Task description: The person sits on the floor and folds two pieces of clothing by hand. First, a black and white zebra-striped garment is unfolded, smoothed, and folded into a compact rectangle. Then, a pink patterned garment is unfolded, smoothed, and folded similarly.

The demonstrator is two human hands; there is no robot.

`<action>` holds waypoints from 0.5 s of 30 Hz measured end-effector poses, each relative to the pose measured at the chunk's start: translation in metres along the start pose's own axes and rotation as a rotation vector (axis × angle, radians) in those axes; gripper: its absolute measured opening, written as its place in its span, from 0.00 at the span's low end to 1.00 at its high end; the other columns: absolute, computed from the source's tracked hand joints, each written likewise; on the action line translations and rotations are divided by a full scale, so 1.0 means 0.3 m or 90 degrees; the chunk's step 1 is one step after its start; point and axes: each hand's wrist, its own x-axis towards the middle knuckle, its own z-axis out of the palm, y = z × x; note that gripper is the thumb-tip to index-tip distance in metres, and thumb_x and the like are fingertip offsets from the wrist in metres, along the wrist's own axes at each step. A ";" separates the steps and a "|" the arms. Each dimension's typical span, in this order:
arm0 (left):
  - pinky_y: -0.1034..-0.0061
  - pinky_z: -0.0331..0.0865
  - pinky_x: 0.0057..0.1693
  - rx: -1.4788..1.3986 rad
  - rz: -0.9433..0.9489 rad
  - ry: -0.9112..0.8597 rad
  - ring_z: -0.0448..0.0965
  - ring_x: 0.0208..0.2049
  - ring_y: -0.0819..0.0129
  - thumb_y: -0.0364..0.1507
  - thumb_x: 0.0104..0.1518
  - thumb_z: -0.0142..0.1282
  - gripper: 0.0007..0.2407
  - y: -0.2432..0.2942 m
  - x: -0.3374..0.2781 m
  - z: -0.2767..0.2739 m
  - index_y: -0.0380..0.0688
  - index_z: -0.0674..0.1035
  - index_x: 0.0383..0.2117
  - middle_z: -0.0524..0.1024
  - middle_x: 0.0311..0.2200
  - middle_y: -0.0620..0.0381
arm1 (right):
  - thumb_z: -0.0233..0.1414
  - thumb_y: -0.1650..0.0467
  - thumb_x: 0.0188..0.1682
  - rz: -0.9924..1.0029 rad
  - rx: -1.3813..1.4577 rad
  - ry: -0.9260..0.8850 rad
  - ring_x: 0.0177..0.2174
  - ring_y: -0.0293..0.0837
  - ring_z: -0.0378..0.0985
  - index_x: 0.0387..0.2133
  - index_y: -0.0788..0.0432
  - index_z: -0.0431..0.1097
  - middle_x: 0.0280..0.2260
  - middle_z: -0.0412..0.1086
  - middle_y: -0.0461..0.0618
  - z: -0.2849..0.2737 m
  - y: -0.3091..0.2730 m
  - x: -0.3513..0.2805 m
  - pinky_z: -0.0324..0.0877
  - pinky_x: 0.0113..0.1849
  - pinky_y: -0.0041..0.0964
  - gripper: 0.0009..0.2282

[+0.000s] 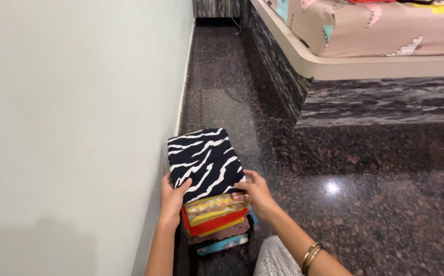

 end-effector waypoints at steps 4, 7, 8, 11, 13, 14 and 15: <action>0.59 0.65 0.61 0.378 0.079 0.141 0.71 0.57 0.47 0.31 0.53 0.65 0.36 0.034 -0.102 0.049 0.43 0.55 0.67 0.65 0.59 0.37 | 0.59 0.77 0.44 -0.020 -0.069 0.040 0.25 0.42 0.79 0.59 0.66 0.55 0.37 0.70 0.57 -0.013 0.039 -0.051 0.78 0.28 0.36 0.28; 0.49 0.58 0.64 0.585 0.214 0.183 0.60 0.63 0.41 0.32 0.54 0.62 0.32 0.026 -0.149 0.077 0.51 0.60 0.67 0.57 0.64 0.38 | 0.61 0.74 0.44 -0.046 -0.083 0.046 0.24 0.41 0.76 0.58 0.66 0.57 0.35 0.69 0.56 -0.031 0.049 -0.081 0.76 0.26 0.35 0.29; 0.45 0.56 0.65 0.640 0.287 0.182 0.57 0.65 0.40 0.32 0.55 0.60 0.30 0.019 -0.162 0.082 0.54 0.64 0.66 0.55 0.65 0.39 | 0.62 0.74 0.44 -0.043 -0.093 0.049 0.24 0.41 0.76 0.58 0.65 0.57 0.36 0.69 0.55 -0.041 0.045 -0.098 0.76 0.26 0.35 0.29; 0.32 0.44 0.67 0.876 0.371 0.114 0.49 0.72 0.46 0.31 0.61 0.53 0.17 -0.009 -0.167 0.084 0.60 0.74 0.58 0.56 0.72 0.59 | 0.61 0.74 0.42 -0.064 -0.099 0.048 0.24 0.40 0.77 0.54 0.63 0.62 0.35 0.70 0.50 -0.089 0.036 -0.166 0.75 0.26 0.35 0.25; 0.29 0.41 0.67 0.875 0.428 0.120 0.50 0.72 0.44 0.33 0.63 0.50 0.17 -0.030 -0.166 0.091 0.56 0.75 0.58 0.59 0.71 0.58 | 0.60 0.73 0.43 -0.067 -0.094 0.047 0.24 0.39 0.77 0.50 0.63 0.67 0.34 0.71 0.49 -0.136 0.030 -0.231 0.75 0.26 0.34 0.20; 0.27 0.39 0.67 0.872 0.459 0.126 0.51 0.72 0.43 0.34 0.63 0.49 0.17 -0.042 -0.165 0.100 0.54 0.75 0.58 0.60 0.70 0.57 | 0.60 0.73 0.45 -0.061 -0.090 0.045 0.24 0.38 0.76 0.48 0.64 0.69 0.33 0.71 0.50 -0.162 0.037 -0.267 0.75 0.26 0.34 0.17; 0.27 0.39 0.67 0.856 0.474 0.123 0.51 0.71 0.41 0.36 0.62 0.49 0.18 -0.057 -0.171 0.117 0.51 0.75 0.59 0.61 0.69 0.54 | 0.60 0.72 0.46 -0.056 -0.085 0.042 0.24 0.38 0.76 0.46 0.64 0.71 0.33 0.71 0.50 -0.194 0.041 -0.305 0.74 0.26 0.34 0.15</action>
